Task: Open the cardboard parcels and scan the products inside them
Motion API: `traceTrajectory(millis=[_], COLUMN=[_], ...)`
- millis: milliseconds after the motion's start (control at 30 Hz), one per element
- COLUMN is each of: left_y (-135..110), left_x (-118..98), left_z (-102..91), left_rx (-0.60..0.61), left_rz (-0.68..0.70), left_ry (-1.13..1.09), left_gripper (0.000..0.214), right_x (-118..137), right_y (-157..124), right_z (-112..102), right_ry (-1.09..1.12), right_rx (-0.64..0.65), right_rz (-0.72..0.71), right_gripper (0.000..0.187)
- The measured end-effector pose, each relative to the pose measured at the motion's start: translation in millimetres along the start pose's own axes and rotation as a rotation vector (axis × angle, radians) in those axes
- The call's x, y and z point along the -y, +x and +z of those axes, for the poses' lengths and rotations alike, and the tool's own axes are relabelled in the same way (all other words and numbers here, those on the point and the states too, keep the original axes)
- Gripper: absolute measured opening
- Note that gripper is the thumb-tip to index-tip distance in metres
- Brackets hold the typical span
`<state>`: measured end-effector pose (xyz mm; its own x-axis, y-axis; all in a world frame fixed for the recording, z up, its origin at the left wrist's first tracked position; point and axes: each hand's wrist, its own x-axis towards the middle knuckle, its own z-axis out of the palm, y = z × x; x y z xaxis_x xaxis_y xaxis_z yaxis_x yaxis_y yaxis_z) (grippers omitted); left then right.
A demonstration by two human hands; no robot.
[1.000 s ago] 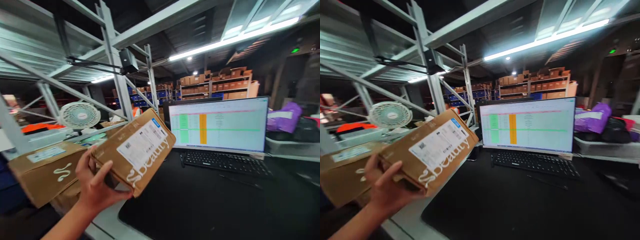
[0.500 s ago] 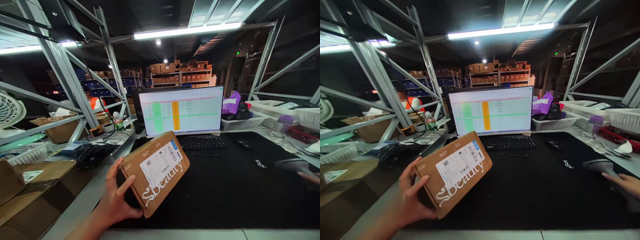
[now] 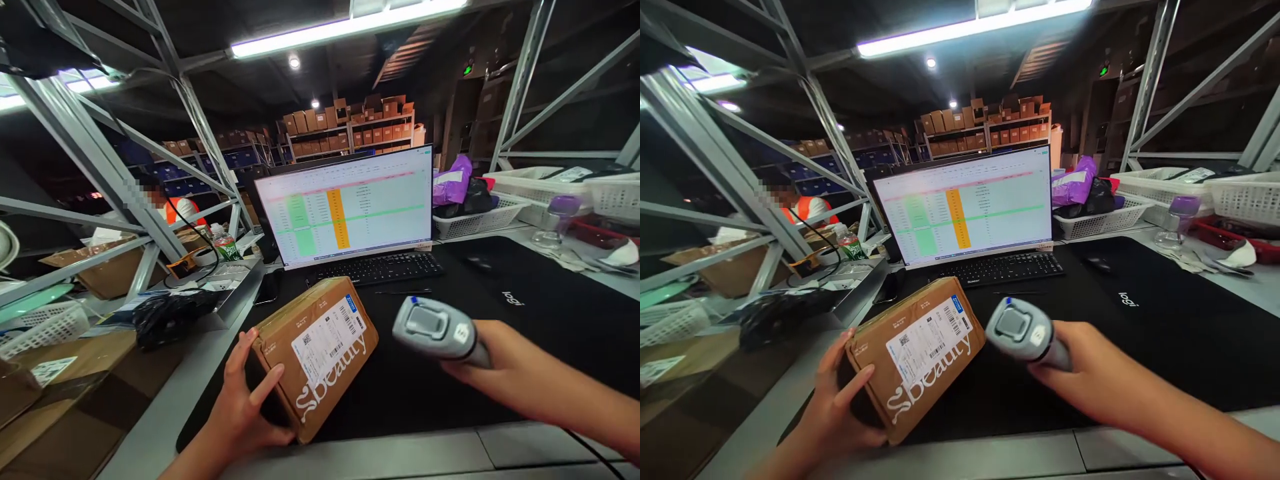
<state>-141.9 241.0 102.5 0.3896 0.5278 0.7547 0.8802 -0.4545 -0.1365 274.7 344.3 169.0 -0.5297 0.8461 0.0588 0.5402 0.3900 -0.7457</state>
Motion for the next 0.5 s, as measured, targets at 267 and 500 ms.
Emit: traceTrajectory(millis=[267,500], left_y=[-5,-5], left_x=[-11,-15], left_z=[1.0,-19.3], left_rx=[-0.011,0.001], left_rz=[-0.013,0.038], left_ry=[0.013,0.188], left_gripper=[0.124,0.123], right_x=[34,-59], right_y=[-10,3], right_z=[22,-49], right_ry=[0.081,-0.168], right_rx=[0.12,-0.314], right_rz=[-0.144,0.223], right_gripper=[0.015,0.027])
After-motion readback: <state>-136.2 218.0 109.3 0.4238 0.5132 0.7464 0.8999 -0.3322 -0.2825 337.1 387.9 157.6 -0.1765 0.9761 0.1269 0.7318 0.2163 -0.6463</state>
